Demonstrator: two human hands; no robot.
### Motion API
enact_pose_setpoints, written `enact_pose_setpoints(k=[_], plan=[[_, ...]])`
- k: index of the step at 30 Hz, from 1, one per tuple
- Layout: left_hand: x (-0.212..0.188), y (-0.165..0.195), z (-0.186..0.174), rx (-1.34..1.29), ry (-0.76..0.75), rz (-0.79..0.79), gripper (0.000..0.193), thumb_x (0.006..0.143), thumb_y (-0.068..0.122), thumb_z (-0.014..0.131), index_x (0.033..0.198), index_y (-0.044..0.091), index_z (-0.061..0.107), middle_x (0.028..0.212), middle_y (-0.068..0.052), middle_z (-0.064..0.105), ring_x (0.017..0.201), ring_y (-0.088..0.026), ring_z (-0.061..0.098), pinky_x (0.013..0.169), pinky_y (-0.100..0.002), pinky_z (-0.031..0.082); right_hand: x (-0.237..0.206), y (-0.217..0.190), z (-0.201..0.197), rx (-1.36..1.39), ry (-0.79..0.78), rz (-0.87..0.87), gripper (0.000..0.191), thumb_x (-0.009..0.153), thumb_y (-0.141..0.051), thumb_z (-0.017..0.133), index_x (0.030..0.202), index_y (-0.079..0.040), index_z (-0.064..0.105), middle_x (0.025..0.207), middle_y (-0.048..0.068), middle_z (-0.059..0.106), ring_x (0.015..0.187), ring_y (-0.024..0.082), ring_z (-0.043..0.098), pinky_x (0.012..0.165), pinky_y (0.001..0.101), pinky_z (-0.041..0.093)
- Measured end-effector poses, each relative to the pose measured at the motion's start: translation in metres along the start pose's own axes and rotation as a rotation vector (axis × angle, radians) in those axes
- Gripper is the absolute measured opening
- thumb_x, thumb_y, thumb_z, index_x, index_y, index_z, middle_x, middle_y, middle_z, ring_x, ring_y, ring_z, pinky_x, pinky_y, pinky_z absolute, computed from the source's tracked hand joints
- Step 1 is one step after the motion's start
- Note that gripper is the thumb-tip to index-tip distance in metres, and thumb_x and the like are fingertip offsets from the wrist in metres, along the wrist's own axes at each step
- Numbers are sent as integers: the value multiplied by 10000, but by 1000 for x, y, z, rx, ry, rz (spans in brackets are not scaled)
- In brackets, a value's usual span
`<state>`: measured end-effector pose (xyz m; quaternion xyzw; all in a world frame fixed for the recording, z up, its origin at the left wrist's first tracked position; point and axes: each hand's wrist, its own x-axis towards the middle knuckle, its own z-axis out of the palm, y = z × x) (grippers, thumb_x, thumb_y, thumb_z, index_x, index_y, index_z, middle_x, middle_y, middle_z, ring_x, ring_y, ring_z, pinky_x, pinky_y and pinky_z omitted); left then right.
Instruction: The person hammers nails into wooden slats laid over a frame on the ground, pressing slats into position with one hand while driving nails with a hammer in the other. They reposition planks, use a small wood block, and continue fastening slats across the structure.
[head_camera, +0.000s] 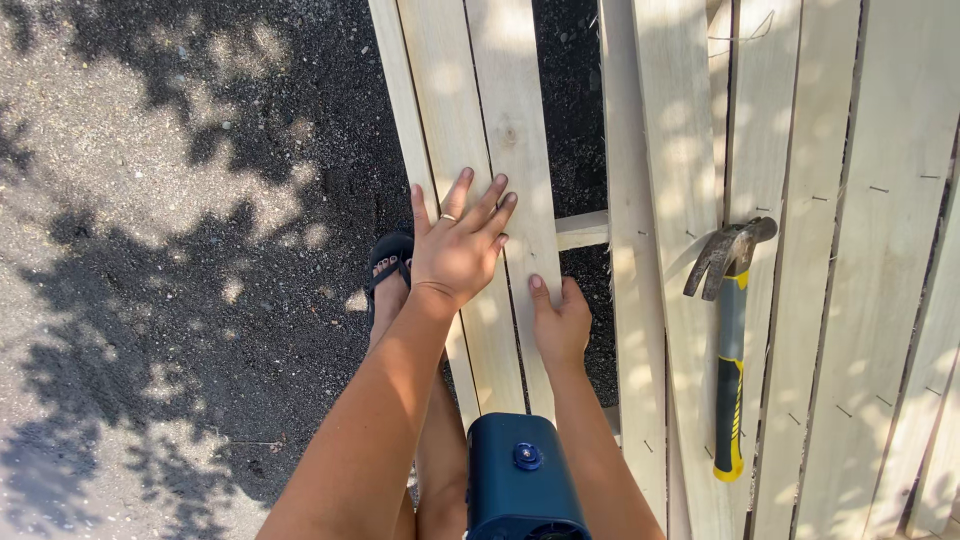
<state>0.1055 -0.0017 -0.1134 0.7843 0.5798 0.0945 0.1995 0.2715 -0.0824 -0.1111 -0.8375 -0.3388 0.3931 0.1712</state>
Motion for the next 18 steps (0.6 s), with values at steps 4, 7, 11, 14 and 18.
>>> enact_pose_setpoints(k=[4,7,11,14,18], plan=[[3,1,1,4,-31,-24,501,938,332,628,1438,348,594,1587,137,423,1525,-249,265,1145,-799,93,1,1,-2,-4,14,101,398,926,-462,699,1029,-77,717,792,71,749,680,167,674,685,327,530],[5,2,1,-3,-32,-30,495,951,331,629,1443,357,591,1596,142,417,1534,-241,263,1148,-797,89,7,-2,3,55,4,65,400,925,-454,702,1037,-70,703,784,50,741,674,159,659,664,322,528],[7,5,-2,2,-48,-45,487,947,326,627,1433,356,594,1591,137,417,1533,-244,261,1154,-793,86,5,-5,-22,40,-59,-100,342,961,-339,708,1111,-34,671,915,81,717,793,167,664,713,316,536],[8,6,-4,17,-56,-43,481,948,322,627,1426,358,596,1586,133,416,1527,-249,262,1146,-794,81,-9,6,-77,67,185,-476,237,980,-134,726,1160,0,651,1040,94,651,933,170,641,857,327,522],[6,5,-4,3,-43,-27,485,955,322,625,1438,355,595,1603,127,407,1536,-249,264,1157,-787,81,0,50,-156,-457,658,-429,381,983,-85,732,1300,64,583,1267,215,506,1213,375,465,1053,469,405]])
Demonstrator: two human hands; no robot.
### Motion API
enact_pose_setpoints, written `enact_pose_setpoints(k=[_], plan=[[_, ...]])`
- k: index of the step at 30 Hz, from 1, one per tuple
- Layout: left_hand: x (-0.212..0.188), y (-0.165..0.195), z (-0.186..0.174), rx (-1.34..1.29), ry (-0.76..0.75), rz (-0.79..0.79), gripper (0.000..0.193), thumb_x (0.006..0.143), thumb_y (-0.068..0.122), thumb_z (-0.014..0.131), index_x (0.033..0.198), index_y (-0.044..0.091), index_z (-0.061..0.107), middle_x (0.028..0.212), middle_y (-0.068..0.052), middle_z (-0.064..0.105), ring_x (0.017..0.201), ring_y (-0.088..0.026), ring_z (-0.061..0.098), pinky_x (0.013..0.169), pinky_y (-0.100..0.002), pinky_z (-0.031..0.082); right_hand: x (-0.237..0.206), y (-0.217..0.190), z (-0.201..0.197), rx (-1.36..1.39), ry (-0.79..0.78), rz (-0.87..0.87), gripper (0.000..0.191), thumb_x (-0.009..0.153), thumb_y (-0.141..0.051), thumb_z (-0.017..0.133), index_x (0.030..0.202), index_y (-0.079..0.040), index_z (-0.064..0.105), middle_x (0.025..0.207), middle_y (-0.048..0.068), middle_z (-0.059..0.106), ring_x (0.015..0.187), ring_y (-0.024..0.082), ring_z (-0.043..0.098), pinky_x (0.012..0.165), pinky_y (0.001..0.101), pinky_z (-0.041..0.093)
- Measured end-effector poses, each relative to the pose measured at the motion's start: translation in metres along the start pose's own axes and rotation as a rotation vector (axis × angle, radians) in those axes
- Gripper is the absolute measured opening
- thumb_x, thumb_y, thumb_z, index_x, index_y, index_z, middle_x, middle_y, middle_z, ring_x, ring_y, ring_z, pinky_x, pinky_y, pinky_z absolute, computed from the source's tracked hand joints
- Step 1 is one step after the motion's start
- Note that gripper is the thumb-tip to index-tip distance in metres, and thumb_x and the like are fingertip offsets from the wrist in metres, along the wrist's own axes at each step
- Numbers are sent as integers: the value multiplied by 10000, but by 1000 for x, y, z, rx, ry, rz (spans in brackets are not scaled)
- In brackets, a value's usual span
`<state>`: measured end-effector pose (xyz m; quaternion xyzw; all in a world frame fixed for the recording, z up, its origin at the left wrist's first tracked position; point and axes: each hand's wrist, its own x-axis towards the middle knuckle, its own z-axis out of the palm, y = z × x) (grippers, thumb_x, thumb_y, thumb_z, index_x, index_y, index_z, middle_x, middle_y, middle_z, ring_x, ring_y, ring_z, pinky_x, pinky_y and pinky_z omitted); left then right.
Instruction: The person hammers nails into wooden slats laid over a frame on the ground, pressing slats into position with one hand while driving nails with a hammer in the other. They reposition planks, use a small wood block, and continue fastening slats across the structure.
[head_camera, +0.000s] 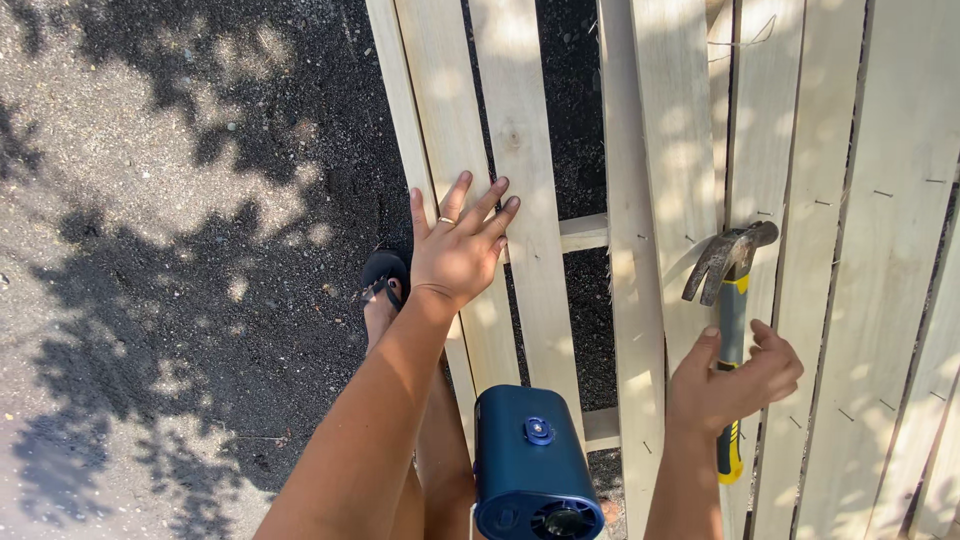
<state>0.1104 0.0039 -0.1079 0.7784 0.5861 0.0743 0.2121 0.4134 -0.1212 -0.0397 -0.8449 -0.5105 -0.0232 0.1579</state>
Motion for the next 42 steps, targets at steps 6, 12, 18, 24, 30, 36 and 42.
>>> enact_pose_setpoints(k=[6,12,18,24,30,36,42], plan=[[-2,2,-3,6,-7,-16,480,960,333,623,1438,364,581,1603,119,402,1522,-256,278,1177,-766,89,8,84,28,-78,-346,41,403,1068,-331,778,1270,-23,613,1298,203,538,1188,420,474,1020,524,428],[-2,2,-1,15,-18,-17,524,958,346,621,1474,371,531,1601,131,378,1523,-242,284,1190,-748,99,13,90,38,77,-332,33,423,1090,-368,701,1221,16,579,1188,193,590,1048,391,589,931,501,478],[-15,-10,10,-70,113,-1,599,1008,309,594,1587,276,441,1689,-7,303,1571,-263,264,1254,-679,149,21,57,14,-16,-278,83,371,1131,-304,689,1121,54,589,1016,201,628,899,376,607,792,486,482],[-4,-33,-3,-292,503,-417,944,928,441,767,1635,168,204,1657,-243,175,1530,-430,241,1256,-609,262,-14,-20,-60,866,-311,446,316,1172,-294,550,1174,22,563,936,63,566,756,125,549,694,299,472],[31,-37,-29,-273,151,-663,1508,509,593,1008,1578,229,8,1585,-264,186,1311,-459,475,976,-541,494,-84,-103,-40,1143,-747,958,256,1028,-256,547,1149,-33,510,687,65,489,501,150,468,464,334,422],[42,-40,-39,-338,67,-640,1598,444,604,1017,1579,284,-63,1549,-169,308,1185,-369,639,814,-446,612,-106,-129,3,1091,-949,833,192,978,-183,621,1009,-13,536,783,58,564,566,131,539,499,284,443],[48,-38,-42,-340,5,-701,1571,453,582,1016,1579,314,-46,1533,-139,330,1162,-335,653,787,-432,622,-82,-141,6,942,-1019,976,165,1006,-222,576,995,-60,550,740,46,533,502,103,452,460,260,384]])
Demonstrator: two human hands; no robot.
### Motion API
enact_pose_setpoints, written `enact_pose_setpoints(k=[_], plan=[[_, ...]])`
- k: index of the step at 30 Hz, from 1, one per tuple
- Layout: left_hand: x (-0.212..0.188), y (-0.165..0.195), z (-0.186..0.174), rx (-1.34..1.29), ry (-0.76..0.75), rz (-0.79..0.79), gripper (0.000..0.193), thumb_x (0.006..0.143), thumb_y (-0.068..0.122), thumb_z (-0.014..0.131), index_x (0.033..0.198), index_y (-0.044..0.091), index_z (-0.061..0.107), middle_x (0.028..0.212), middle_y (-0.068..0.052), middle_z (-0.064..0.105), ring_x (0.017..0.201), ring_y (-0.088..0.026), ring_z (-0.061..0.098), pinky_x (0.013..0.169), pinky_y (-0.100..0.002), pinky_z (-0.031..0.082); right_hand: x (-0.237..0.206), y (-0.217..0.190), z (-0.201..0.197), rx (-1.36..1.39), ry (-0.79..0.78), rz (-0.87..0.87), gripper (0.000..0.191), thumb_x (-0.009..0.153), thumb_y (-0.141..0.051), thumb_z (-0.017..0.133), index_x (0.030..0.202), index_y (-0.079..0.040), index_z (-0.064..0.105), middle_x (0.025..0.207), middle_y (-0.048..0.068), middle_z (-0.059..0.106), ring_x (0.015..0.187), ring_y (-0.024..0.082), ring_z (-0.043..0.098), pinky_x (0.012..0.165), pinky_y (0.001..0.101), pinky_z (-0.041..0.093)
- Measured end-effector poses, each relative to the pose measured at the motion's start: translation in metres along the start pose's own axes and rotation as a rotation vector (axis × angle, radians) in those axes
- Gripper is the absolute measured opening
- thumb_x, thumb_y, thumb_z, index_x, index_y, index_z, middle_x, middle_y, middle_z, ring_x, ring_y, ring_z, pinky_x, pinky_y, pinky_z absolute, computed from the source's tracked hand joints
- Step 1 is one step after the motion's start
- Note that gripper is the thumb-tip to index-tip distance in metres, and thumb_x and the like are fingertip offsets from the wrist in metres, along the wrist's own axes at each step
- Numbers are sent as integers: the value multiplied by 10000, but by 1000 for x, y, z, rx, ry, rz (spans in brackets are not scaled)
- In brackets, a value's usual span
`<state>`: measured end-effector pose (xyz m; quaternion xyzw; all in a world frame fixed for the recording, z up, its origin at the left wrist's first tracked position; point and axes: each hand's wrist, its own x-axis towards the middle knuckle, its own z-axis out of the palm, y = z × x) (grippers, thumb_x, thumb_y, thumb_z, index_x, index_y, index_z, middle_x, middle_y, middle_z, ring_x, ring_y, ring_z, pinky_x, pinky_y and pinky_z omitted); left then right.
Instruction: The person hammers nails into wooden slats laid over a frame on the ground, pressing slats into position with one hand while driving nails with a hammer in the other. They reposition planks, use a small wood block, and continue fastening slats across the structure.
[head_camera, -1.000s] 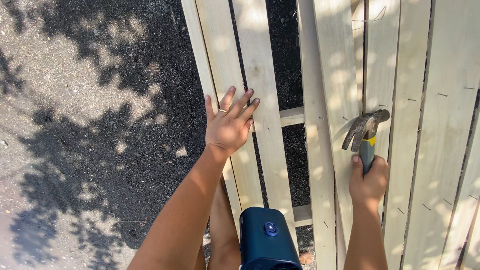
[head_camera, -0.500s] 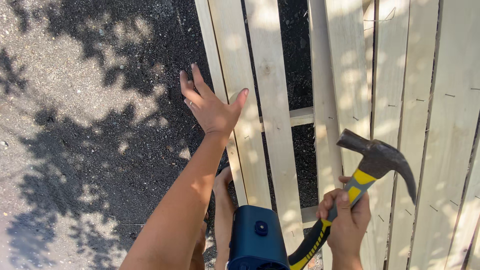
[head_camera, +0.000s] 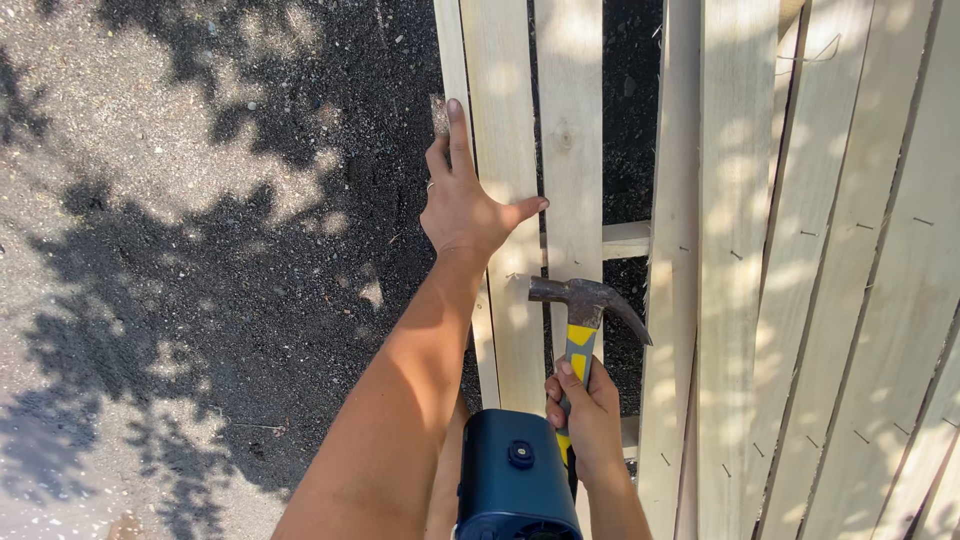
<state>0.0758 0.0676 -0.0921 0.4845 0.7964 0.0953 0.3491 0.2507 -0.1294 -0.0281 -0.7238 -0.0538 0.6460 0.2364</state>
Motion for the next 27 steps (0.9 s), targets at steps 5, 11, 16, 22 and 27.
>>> enact_pose_setpoints(k=[5,11,16,22,27], plan=[[-2,7,1,-16,-9,-87,1528,466,531,1026,1579,373,-10,1492,-145,327,1148,-364,640,798,-445,618,11,-17,-3,-45,-59,57,155,1003,-220,567,973,-71,536,715,36,501,485,104,426,435,282,395],[-4,3,12,-107,126,-28,1478,466,447,1032,1586,396,69,1456,-127,372,1112,-396,639,798,-478,606,24,-8,-9,30,-140,20,138,1002,-201,570,996,-63,570,727,37,498,496,82,403,440,236,342],[-6,0,18,-86,147,1,1492,464,445,1032,1597,357,65,1418,-121,411,1097,-389,648,799,-484,603,24,-4,-6,102,-166,2,129,1007,-173,595,1000,-60,534,729,43,500,516,76,398,445,224,329],[-8,9,17,-54,153,-19,1492,457,448,1027,1592,336,66,1398,-121,417,1065,-373,656,776,-482,605,-7,-23,-41,-26,122,-153,172,981,-209,578,1029,-48,616,731,67,584,471,116,491,431,257,410],[-8,14,15,-37,127,-62,1463,481,441,1005,1597,334,66,1396,-131,397,1036,-339,668,763,-451,620,20,-48,-120,-408,638,-762,304,1058,-133,685,1258,38,534,991,60,618,795,138,588,701,297,513]])
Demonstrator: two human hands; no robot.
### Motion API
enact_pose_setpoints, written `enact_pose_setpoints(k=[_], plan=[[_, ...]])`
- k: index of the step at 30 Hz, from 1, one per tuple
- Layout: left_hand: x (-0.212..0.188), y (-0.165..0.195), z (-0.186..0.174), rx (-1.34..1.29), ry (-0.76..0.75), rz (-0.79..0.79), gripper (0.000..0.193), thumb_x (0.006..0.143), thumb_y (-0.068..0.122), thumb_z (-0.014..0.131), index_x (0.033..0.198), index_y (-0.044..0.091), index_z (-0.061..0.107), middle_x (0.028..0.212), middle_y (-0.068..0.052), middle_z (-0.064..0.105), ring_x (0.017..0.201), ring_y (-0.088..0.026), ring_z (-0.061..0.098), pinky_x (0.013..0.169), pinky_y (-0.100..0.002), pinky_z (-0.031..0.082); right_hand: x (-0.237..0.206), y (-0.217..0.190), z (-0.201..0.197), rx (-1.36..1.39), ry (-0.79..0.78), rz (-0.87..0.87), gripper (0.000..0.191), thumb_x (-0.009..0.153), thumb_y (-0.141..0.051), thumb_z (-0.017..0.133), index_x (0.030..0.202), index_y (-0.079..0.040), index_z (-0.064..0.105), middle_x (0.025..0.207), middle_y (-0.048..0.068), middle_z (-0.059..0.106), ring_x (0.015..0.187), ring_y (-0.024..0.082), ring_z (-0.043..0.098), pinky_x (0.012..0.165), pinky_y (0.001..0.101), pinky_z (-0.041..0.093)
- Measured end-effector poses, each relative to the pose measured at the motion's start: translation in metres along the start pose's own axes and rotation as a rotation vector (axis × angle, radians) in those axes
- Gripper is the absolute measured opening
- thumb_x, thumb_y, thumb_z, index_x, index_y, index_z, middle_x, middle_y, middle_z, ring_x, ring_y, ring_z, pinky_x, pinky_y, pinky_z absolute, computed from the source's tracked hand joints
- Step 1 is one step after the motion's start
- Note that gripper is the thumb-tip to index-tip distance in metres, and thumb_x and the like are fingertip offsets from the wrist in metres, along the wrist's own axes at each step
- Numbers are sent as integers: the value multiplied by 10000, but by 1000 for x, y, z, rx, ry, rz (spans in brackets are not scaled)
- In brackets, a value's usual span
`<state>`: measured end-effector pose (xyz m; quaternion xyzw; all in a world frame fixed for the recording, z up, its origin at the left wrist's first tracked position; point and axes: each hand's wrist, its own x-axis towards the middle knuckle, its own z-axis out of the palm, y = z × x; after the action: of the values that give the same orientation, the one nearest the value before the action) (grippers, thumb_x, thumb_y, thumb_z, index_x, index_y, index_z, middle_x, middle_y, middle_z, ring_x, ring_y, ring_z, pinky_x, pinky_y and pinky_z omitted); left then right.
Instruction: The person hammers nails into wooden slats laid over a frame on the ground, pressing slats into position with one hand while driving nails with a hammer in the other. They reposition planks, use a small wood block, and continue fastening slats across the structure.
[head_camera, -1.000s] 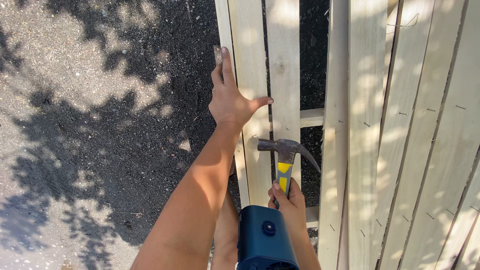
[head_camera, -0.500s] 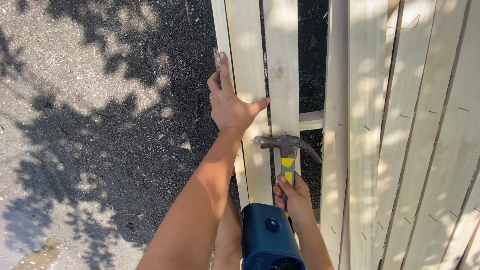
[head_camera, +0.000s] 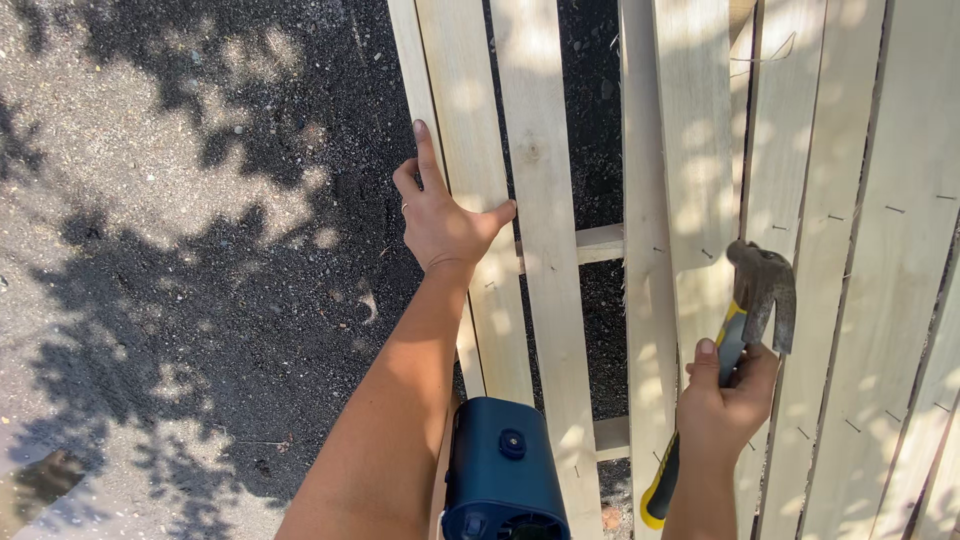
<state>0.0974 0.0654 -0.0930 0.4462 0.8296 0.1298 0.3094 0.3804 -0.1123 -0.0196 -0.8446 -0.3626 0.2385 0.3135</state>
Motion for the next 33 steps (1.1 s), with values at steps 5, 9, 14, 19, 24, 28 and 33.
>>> enact_pose_setpoints(k=[5,9,14,19,24,28,33], plan=[[-1,4,-2,14,-8,-13,1453,484,448,999,1599,331,75,1385,-133,398,1020,-345,665,770,-452,616,86,40,0,-355,153,-147,344,1033,-79,730,1288,60,545,1096,145,623,916,239,621,791,392,514],[-3,6,-2,2,26,9,1457,475,445,1001,1598,319,82,1361,-131,414,1013,-349,666,767,-463,608,59,18,14,-536,234,-366,364,1031,-23,713,1369,25,587,1266,213,578,1127,328,542,933,454,466],[-3,8,0,6,14,-17,1455,471,434,997,1604,321,91,1365,-125,418,1012,-348,665,768,-462,609,-43,-20,90,-289,-243,-382,495,972,-233,703,1380,-1,546,1327,221,567,1270,395,512,1044,504,455],[-5,8,1,21,69,15,1475,450,441,1007,1605,315,97,1344,-124,431,1029,-355,660,773,-468,602,-43,-14,131,-260,-415,50,852,814,-442,804,1393,60,430,1238,255,598,1144,414,589,963,494,478],[-5,5,3,20,7,-25,1463,469,441,999,1605,332,84,1370,-129,415,1019,-352,665,789,-460,607,-26,7,121,-320,-287,-73,832,848,-404,805,1412,70,419,1278,282,592,1180,437,580,1004,504,464],[-5,4,4,42,43,3,1468,460,421,998,1602,323,81,1364,-141,410,1027,-367,658,786,-459,605,-28,7,115,-332,-253,-106,855,886,-354,812,1485,85,388,1331,293,538,1226,477,520,1041,538,413],[-7,4,2,-3,14,-17,1461,476,422,991,1607,339,71,1389,-132,403,1020,-349,671,810,-446,612,-73,-32,115,-270,-167,-315,871,832,-317,836,1482,60,396,1423,287,457,1251,494,454,1066,546,375]])
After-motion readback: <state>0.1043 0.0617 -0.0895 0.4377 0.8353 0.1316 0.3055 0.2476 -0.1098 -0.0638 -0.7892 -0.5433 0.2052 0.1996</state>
